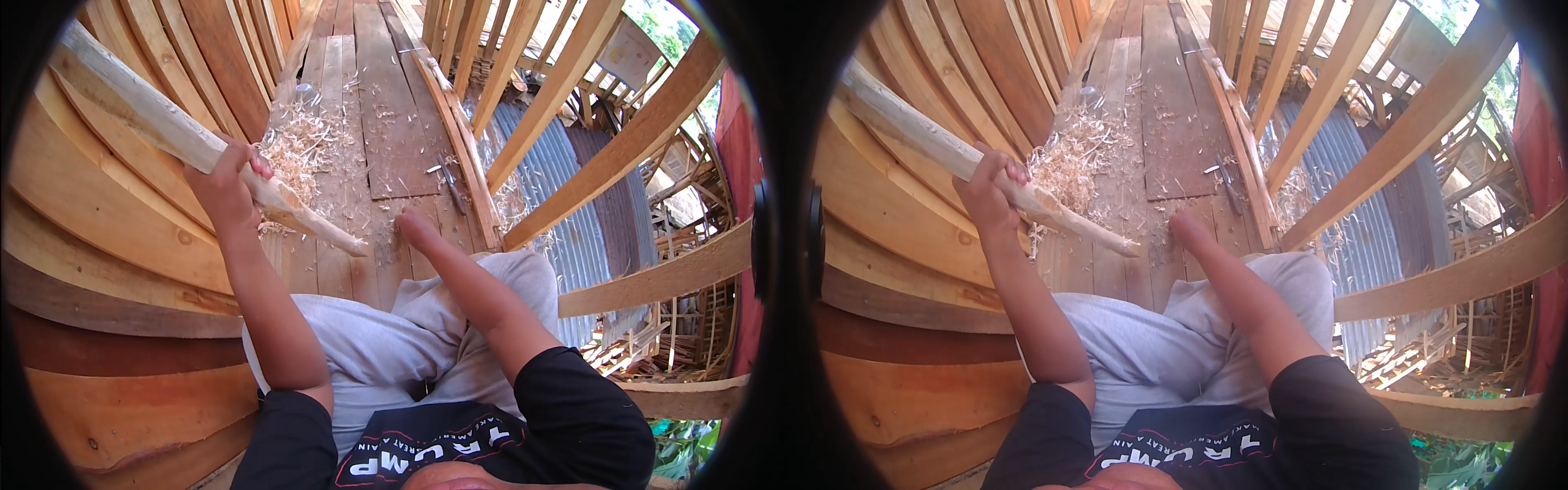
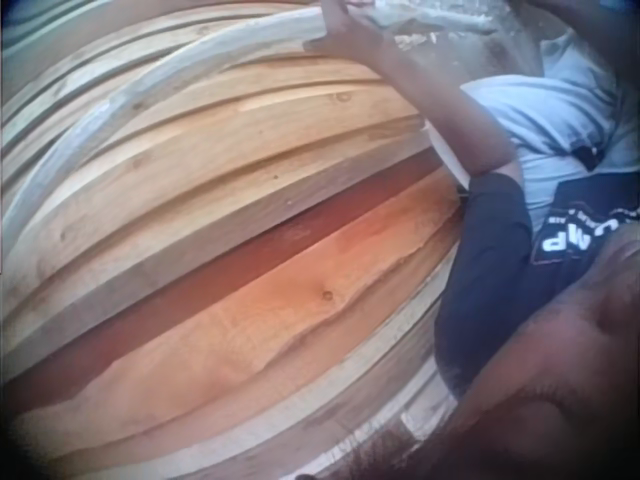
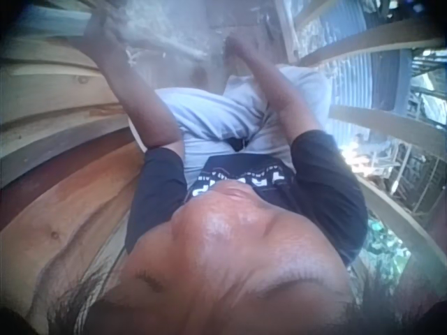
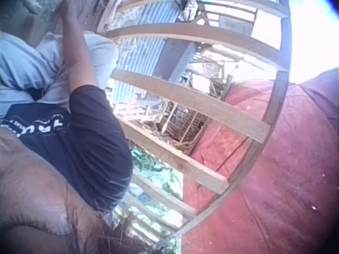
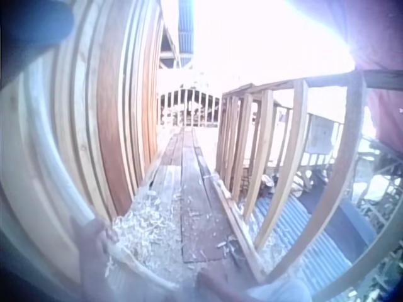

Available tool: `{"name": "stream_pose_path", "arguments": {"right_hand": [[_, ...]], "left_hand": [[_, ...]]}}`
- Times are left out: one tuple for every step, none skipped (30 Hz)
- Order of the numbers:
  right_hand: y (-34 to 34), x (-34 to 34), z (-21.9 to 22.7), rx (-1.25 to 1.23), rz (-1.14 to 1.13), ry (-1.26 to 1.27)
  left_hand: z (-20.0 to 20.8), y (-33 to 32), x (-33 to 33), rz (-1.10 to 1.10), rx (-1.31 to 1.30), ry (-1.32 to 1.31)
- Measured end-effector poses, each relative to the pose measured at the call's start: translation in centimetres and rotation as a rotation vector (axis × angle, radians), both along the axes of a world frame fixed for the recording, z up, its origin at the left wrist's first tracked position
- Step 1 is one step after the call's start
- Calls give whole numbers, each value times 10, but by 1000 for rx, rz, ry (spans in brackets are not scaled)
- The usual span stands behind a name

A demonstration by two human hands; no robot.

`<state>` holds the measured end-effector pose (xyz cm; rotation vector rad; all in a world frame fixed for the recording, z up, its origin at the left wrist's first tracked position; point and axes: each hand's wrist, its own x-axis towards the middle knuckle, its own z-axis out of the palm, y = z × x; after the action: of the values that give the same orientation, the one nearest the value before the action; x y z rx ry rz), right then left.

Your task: The person carves a long wooden stick using a knife, peeling off thin shavings while seated on the floor. The person rotates the stick and continues to shave its surface, accumulating wood shavings on the floor.

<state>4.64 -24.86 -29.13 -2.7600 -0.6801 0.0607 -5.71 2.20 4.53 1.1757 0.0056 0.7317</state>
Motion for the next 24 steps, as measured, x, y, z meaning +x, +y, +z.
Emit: {"name": "stream_pose_path", "arguments": {"right_hand": [[4, -1, 0, 14, -19, -10], [7, -1, 1, 18, -10, -16], [10, -2, 2, 22, -1, -22], [8, -2, 2, 19, 1, -29], [9, -1, 1, 17, -8, -26], [12, -1, 0, 16, -18, -24], [11, 3, -1, 12, -29, -25], [10, 6, -1, 3, -21, 1], [8, 10, -1, -5, -14, 27], [3, 15, -3, -15, -10, 52], [-4, 20, -3, -41, 17, 16], [-13, 25, -3, -69, 44, -20], [-24, 31, -1, -97, 69, -56], [-22, 34, 11, -169, 140, -120], [-25, 39, 26, -242, 210, -185], [-27, 45, 46, -316, 280, -252], [-32, 48, 65, -296, 360, -304], [-38, 51, 85, -276, 440, -355], [-46, 55, 102, -260, 517, -408], [-57, 62, 112, -260, 531, -460], [-68, 68, 122, -259, 546, -513], [-78, 71, 131, -260, 563, -564], [-81, 72, 138, -270, 554, -560], [-84, 73, 144, -279, 547, -555]], "left_hand": [[-1, 2, 0, 1, 9, -3], [-2, 4, 1, 6, 15, -2], [-3, 6, 1, 9, 21, -1], [-3, 6, 3, 7, 20, -1], [-3, 5, 3, 10, 21, 4], [-2, 5, 2, 13, 22, 8], [-1, 4, 2, 14, 21, 9], [-1, 4, 2, 12, 24, 9], [-2, 4, 3, 9, 26, 9], [-3, 4, 4, 3, 27, 8], [-3, 2, 5, 3, 22, 12], [-3, -1, 6, 1, 17, 17], [-4, -4, 8, -2, 11, 22], [-4, -2, 7, 6, 17, 22], [-4, 0, 6, 12, 21, 22], [-3, 2, 6, 19, 25, 20], [-4, 2, 6, 22, 27, 24], [-5, 3, 6, 25, 30, 29], [-4, 3, 6, 24, 29, 30], [-4, 2, 7, 17, 21, 27], [-4, 1, 8, 11, 14, 25], [-4, 0, 8, 5, 4, 24], [-4, 0, 8, 9, 10, 25], [-4, 0, 9, 13, 15, 26]]}}
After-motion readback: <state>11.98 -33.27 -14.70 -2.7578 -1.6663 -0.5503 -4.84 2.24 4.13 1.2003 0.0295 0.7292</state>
